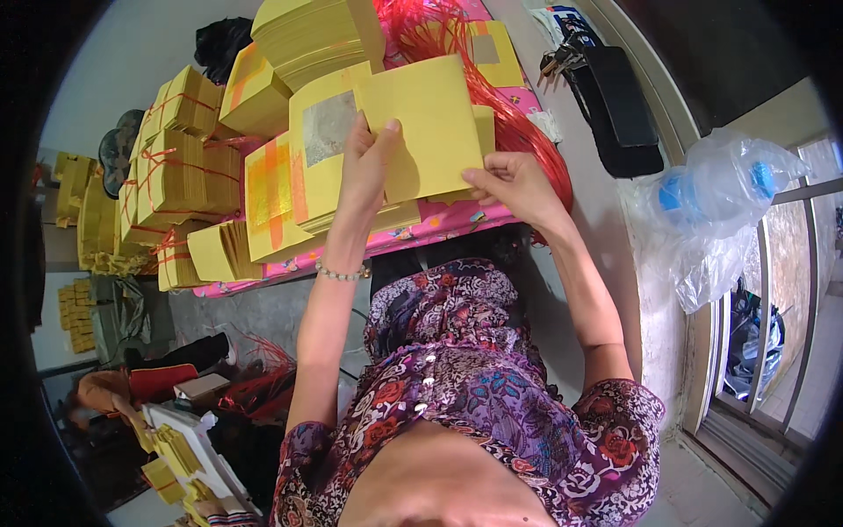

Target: Organizing and counting stacks of yellow paper bundles tied with red string.

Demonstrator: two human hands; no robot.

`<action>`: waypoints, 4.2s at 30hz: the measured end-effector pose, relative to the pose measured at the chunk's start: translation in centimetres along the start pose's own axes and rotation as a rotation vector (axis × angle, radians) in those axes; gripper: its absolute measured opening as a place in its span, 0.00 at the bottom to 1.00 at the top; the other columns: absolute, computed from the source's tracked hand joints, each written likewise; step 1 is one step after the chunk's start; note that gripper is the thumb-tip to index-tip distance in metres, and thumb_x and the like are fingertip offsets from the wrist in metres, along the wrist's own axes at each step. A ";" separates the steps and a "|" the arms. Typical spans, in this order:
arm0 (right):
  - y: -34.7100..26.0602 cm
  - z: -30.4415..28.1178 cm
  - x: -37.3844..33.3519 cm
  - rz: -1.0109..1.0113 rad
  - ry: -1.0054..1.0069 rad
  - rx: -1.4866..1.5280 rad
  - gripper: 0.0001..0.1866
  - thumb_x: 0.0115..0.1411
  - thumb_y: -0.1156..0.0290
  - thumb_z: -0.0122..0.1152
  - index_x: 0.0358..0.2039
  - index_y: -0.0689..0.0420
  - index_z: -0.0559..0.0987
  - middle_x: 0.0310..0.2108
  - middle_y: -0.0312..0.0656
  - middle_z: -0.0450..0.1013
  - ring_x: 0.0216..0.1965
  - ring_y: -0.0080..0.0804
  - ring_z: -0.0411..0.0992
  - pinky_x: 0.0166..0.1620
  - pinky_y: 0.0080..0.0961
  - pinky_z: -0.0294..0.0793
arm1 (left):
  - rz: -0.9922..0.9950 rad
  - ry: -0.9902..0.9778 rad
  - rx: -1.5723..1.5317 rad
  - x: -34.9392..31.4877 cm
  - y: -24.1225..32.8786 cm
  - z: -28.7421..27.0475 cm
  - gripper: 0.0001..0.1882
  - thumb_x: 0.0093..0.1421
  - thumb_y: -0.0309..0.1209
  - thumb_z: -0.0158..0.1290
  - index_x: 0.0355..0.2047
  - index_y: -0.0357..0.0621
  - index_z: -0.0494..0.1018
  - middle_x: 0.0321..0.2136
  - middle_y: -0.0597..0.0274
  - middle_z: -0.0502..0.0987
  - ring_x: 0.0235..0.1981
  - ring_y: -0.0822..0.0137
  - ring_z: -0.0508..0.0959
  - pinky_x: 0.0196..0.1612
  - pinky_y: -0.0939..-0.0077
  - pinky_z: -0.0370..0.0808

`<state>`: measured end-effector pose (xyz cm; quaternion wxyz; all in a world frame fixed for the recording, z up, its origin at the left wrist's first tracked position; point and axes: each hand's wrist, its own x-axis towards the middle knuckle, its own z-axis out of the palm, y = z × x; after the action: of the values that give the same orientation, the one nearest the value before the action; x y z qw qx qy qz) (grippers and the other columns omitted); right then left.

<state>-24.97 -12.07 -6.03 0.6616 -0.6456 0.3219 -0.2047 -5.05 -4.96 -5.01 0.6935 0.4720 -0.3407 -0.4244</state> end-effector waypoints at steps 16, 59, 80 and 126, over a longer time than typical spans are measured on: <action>-1.4 -1.3 2.1 -0.074 0.148 0.007 0.13 0.63 0.64 0.57 0.36 0.63 0.78 0.29 0.35 0.76 0.27 0.16 0.72 0.31 0.14 0.69 | -0.018 -0.134 0.105 -0.4 -0.7 0.9 0.17 0.64 0.22 0.43 0.53 0.35 0.61 0.46 0.56 0.73 0.46 0.71 0.73 0.49 0.76 0.70; 9.9 -3.5 9.4 -0.108 0.444 -0.596 0.17 0.55 0.59 0.62 0.34 0.62 0.76 0.24 0.46 0.76 0.26 0.38 0.75 0.32 0.33 0.72 | 0.336 -0.233 1.374 -9.4 -13.5 1.1 0.42 0.47 0.27 0.59 0.62 0.40 0.54 0.58 0.45 0.56 0.59 0.43 0.57 0.58 0.51 0.57; 8.6 -2.4 9.3 -0.035 0.450 -0.838 0.18 0.57 0.59 0.60 0.36 0.62 0.72 0.26 0.53 0.75 0.33 0.54 0.74 0.37 0.46 0.70 | 0.441 -0.207 1.357 -7.6 -12.7 1.2 0.38 0.49 0.28 0.58 0.61 0.42 0.57 0.57 0.49 0.59 0.58 0.45 0.58 0.58 0.52 0.59; -2.5 6.2 5.0 -0.876 -0.151 -0.929 0.16 0.50 0.67 0.67 0.39 0.57 0.78 0.42 0.41 0.74 0.48 0.40 0.70 0.49 0.33 0.71 | 0.668 0.234 1.233 -9.5 1.0 -5.5 0.17 0.46 0.23 0.61 0.39 0.46 0.76 0.37 0.60 0.74 0.42 0.59 0.71 0.45 0.65 0.66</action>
<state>-16.79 -11.18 -4.65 0.1888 -0.9492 0.0360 -0.2490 -3.82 5.93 -6.51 0.4253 0.6913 -0.5686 0.1342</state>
